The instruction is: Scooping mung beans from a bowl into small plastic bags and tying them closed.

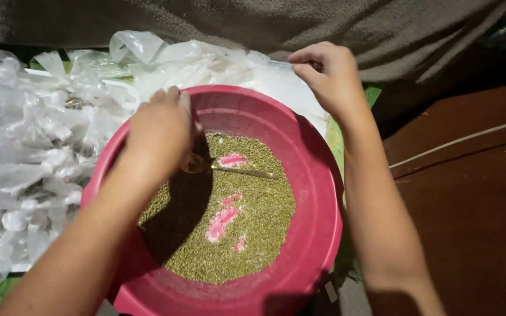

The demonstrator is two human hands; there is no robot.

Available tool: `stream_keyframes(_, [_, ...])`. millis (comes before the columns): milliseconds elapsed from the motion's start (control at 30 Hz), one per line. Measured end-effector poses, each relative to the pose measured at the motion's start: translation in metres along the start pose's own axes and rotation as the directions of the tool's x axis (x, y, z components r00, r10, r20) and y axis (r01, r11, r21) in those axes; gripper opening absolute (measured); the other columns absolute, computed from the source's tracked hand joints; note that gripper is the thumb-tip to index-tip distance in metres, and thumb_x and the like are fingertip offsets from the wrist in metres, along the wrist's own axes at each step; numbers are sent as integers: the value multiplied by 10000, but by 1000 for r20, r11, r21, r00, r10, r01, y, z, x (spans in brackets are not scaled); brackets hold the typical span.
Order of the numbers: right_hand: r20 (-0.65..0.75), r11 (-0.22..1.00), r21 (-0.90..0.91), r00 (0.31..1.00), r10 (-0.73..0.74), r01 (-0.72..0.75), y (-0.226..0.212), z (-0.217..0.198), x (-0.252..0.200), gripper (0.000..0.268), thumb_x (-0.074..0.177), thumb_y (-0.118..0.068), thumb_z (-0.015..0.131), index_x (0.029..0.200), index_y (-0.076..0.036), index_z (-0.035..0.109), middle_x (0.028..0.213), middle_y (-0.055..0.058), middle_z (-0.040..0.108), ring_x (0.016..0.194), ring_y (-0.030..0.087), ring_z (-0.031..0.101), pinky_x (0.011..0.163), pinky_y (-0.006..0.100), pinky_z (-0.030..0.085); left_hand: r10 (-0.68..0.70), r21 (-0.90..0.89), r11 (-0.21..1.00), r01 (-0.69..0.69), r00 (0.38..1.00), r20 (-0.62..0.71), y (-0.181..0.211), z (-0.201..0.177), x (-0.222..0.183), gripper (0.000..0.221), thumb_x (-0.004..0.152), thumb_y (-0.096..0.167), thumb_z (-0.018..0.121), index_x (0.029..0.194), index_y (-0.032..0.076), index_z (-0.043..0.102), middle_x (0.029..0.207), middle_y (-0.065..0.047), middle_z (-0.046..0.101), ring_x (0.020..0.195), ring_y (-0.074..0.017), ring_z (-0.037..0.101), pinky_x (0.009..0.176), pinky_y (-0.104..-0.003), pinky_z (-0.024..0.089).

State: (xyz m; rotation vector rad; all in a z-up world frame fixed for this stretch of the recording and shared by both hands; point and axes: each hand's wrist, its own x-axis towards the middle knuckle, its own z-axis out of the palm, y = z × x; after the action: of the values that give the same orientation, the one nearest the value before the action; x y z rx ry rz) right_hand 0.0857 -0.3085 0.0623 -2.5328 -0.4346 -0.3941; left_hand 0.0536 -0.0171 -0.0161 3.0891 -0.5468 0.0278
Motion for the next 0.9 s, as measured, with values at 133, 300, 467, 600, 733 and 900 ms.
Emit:
stream_keyframes(133, [150, 986, -105, 978, 145, -130, 81, 68, 48, 144, 845, -141, 783, 985, -138, 819, 947, 30, 800, 853, 148, 728, 756, 323, 538, 32, 181, 984, -5, 989, -147, 8, 20, -3, 718, 843, 290, 648, 1467, -24, 480, 1462, -241, 539, 1242, -373, 565, 877, -447, 552])
stream_keyframes(300, [178, 949, -216, 946, 270, -231, 102, 130, 78, 311, 783, -321, 865, 1036, -163, 778, 928, 18, 752, 868, 215, 690, 754, 392, 503, -4, 259, 960, 109, 928, -373, 10, 64, 8, 561, 879, 214, 565, 1408, 30, 595, 1388, -204, 625, 1249, -373, 610, 881, -431, 542])
stream_keyframes(467, [131, 964, -214, 974, 186, -155, 72, 110, 90, 109, 827, -96, 735, 744, -164, 754, 809, -5, 766, 754, 158, 688, 684, 393, 515, -32, 164, 982, 94, 937, -347, 10, 44, 7, 429, 854, 185, 598, 1259, 49, 635, 1188, -148, 650, 1076, -325, 613, 810, -417, 512])
stream_keyframes(600, [-42, 1000, -6, 999, 9, -9, 8, 55, 72, 88, 879, -111, 803, 806, -126, 755, 757, -13, 708, 691, 90, 592, 612, 300, 453, -52, -604, 794, -69, 982, -180, 18, -18, -7, 460, 1034, 383, 576, 1310, 19, 628, 1355, -229, 601, 1209, -381, 591, 988, -548, 526])
stream_keyframes(733, [-4, 939, -8, 939, -343, 343, -60, 29, 10, 167, 923, 40, 728, 858, -111, 700, 964, 54, 671, 907, 178, 621, 789, 331, 489, 32, -960, -118, 255, 967, 254, 34, -40, -9, 506, 993, 449, 452, 1064, 50, 755, 842, -67, 792, 738, -142, 724, 770, -248, 643])
stream_keyframes(900, [45, 864, 52, 863, -502, 500, -106, 47, -83, 65, 911, -81, 664, 873, -36, 637, 985, 172, 668, 982, 387, 658, 851, 469, 551, 29, -825, -512, 238, 965, 260, 33, -2, 5, 510, 874, 308, 771, 1291, 38, 658, 1068, -55, 739, 924, -178, 750, 838, -323, 637])
